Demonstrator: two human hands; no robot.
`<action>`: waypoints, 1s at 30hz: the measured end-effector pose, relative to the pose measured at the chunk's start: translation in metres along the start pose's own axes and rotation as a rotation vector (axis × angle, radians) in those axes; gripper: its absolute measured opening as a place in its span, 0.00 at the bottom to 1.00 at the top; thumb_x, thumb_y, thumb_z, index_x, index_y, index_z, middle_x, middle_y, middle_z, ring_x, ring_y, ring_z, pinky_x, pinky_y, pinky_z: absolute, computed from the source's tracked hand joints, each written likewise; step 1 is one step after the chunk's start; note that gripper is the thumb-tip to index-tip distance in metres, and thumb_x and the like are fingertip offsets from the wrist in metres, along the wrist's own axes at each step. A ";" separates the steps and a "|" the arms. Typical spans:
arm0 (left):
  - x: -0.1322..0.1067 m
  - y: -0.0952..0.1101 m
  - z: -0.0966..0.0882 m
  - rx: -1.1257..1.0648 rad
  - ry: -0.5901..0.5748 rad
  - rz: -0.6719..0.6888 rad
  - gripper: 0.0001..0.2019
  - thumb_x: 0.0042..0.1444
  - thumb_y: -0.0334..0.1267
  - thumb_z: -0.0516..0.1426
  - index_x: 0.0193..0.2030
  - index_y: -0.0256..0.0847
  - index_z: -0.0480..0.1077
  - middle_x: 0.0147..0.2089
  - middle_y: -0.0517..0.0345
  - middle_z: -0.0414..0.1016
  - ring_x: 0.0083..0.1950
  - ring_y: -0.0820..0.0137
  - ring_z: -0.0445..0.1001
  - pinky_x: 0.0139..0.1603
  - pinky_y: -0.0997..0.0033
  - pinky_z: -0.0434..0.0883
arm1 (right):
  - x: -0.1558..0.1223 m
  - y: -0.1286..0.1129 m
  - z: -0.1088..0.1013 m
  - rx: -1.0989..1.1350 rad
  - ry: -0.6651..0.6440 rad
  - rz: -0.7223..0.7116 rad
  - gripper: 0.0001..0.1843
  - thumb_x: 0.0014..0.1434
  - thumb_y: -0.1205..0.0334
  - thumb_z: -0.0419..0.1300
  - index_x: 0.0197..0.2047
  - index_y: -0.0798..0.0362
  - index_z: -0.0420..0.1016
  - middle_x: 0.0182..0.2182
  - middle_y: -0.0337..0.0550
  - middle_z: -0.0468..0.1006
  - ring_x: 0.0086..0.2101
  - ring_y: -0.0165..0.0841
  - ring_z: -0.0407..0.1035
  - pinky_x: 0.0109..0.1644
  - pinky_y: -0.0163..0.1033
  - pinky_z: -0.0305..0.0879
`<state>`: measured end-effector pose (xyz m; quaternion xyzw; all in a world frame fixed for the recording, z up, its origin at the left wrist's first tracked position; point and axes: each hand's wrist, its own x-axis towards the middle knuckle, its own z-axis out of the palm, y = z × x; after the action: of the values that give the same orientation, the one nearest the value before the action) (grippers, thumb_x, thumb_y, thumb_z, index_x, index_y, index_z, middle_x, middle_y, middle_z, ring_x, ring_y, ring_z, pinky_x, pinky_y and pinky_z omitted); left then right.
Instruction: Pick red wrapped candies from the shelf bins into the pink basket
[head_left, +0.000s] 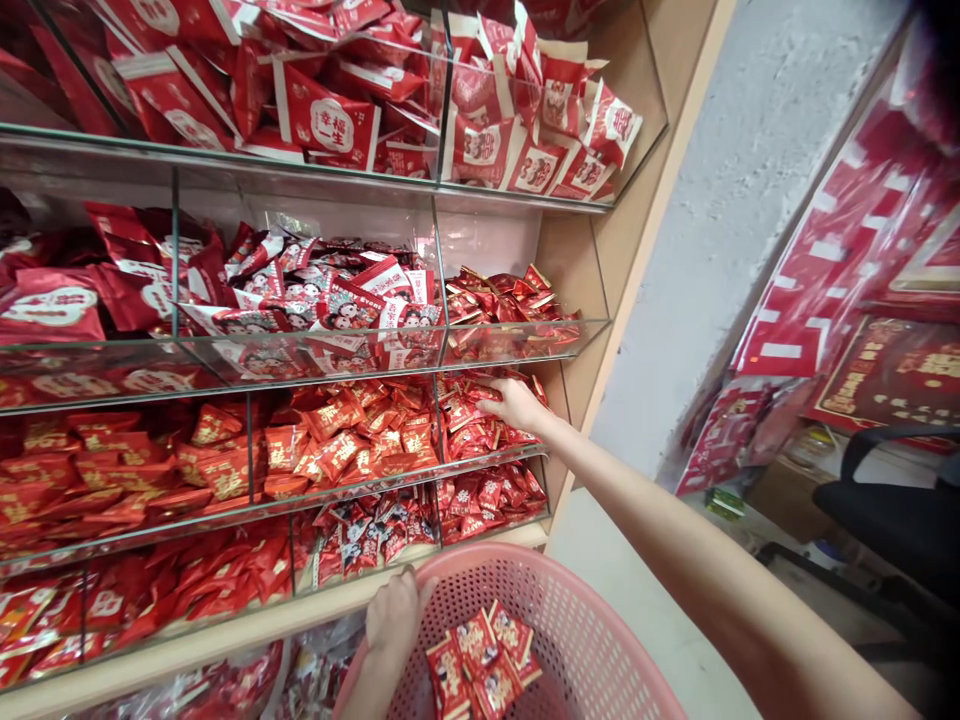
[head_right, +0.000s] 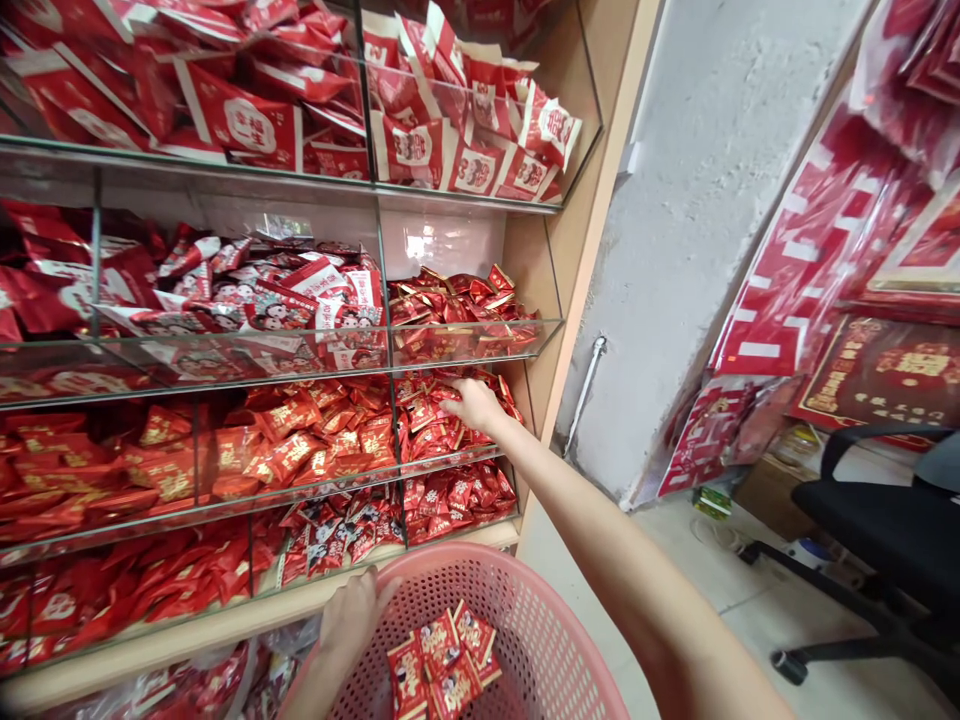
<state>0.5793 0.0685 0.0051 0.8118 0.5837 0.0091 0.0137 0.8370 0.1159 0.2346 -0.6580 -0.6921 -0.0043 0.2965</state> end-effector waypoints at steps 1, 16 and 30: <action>0.000 0.000 -0.001 0.002 0.002 0.001 0.24 0.60 0.50 0.41 0.45 0.34 0.69 0.36 0.42 0.76 0.40 0.57 0.76 0.36 0.64 0.70 | -0.001 0.000 0.000 0.001 0.016 -0.004 0.23 0.55 0.60 0.58 0.55 0.53 0.68 0.51 0.46 0.73 0.51 0.40 0.66 0.54 0.41 0.60; -0.001 0.003 -0.006 -0.041 -0.065 -0.028 0.24 0.59 0.52 0.42 0.43 0.35 0.69 0.37 0.41 0.76 0.40 0.58 0.76 0.36 0.65 0.69 | -0.160 -0.031 0.009 0.187 0.058 -0.187 0.24 0.62 0.57 0.51 0.61 0.44 0.57 0.52 0.47 0.67 0.51 0.38 0.60 0.55 0.50 0.57; -0.002 0.004 -0.008 -0.042 -0.057 -0.042 0.25 0.59 0.52 0.42 0.46 0.34 0.69 0.37 0.42 0.76 0.41 0.59 0.76 0.38 0.65 0.69 | -0.228 0.008 0.163 0.090 -0.580 -0.106 0.24 0.60 0.58 0.53 0.59 0.45 0.60 0.50 0.43 0.70 0.50 0.39 0.59 0.55 0.45 0.53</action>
<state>0.5817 0.0652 0.0129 0.7988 0.5997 -0.0023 0.0475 0.7684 -0.0256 0.0022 -0.5809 -0.7808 0.1994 0.1146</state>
